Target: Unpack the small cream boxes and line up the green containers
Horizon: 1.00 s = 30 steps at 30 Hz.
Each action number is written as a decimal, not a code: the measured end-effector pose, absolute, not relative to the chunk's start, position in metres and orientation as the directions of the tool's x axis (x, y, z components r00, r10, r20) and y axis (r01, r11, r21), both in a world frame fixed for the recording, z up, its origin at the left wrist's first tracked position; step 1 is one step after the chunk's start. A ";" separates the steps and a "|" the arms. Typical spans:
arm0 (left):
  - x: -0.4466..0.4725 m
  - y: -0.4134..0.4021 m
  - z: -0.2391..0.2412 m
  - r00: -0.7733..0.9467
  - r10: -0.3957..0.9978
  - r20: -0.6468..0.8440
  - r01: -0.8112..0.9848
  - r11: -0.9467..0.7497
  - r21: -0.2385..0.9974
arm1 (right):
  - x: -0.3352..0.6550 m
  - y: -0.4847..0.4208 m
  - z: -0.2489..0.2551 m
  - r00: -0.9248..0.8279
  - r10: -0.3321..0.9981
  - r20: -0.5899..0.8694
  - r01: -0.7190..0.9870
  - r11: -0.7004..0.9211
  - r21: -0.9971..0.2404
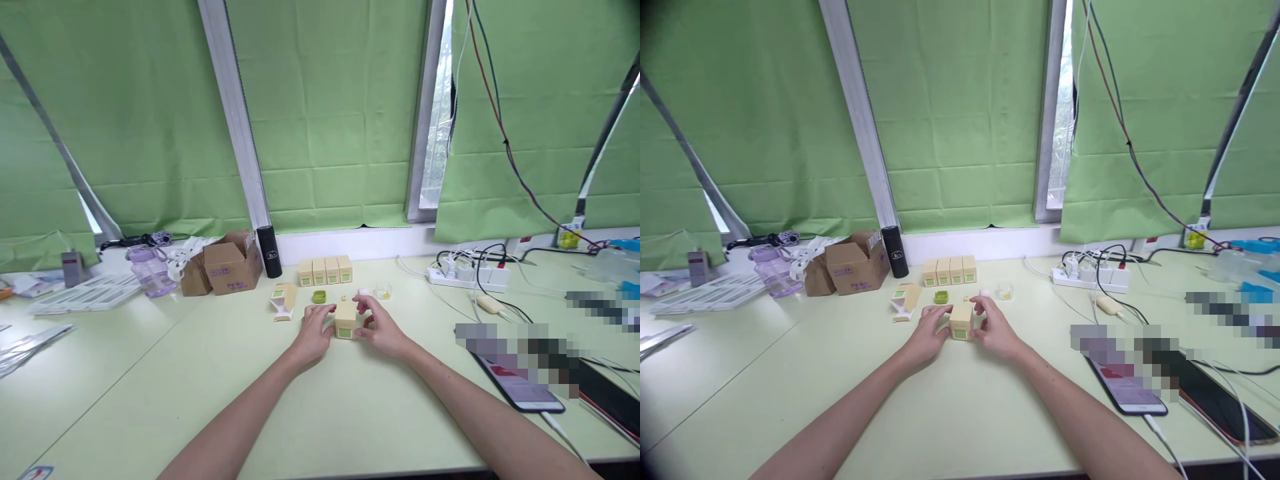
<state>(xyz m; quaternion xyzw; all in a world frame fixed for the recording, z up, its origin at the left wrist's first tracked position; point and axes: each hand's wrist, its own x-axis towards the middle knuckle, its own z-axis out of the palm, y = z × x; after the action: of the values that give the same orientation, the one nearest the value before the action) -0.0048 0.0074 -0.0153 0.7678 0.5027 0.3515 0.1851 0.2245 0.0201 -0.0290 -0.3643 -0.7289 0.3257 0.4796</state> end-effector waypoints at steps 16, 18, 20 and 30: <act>-0.006 0.004 -0.006 0.127 0.923 0.364 0.644 -0.356 0.678 | 0.225 0.024 -0.030 -0.186 0.895 0.405 0.344 0.446 -0.826; -0.006 0.003 -0.004 0.106 0.924 0.366 0.638 -0.346 0.688 | 0.224 0.025 -0.031 -0.199 0.890 0.410 0.330 0.455 -0.827; -0.006 0.002 -0.003 0.084 0.926 0.368 0.623 -0.337 0.706 | 0.224 0.026 -0.034 -0.197 0.893 0.405 0.314 0.449 -0.837; 0.007 0.002 -0.008 0.101 0.948 0.301 0.624 -0.296 0.723 | 0.221 0.031 -0.037 -0.090 0.900 0.426 0.343 0.430 -0.836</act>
<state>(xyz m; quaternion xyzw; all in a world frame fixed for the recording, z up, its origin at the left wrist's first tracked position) 0.0072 0.0019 -0.0084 0.7105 0.5534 0.3784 0.2140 0.2210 0.0307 -0.0366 -0.4549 -0.6830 0.2799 0.4982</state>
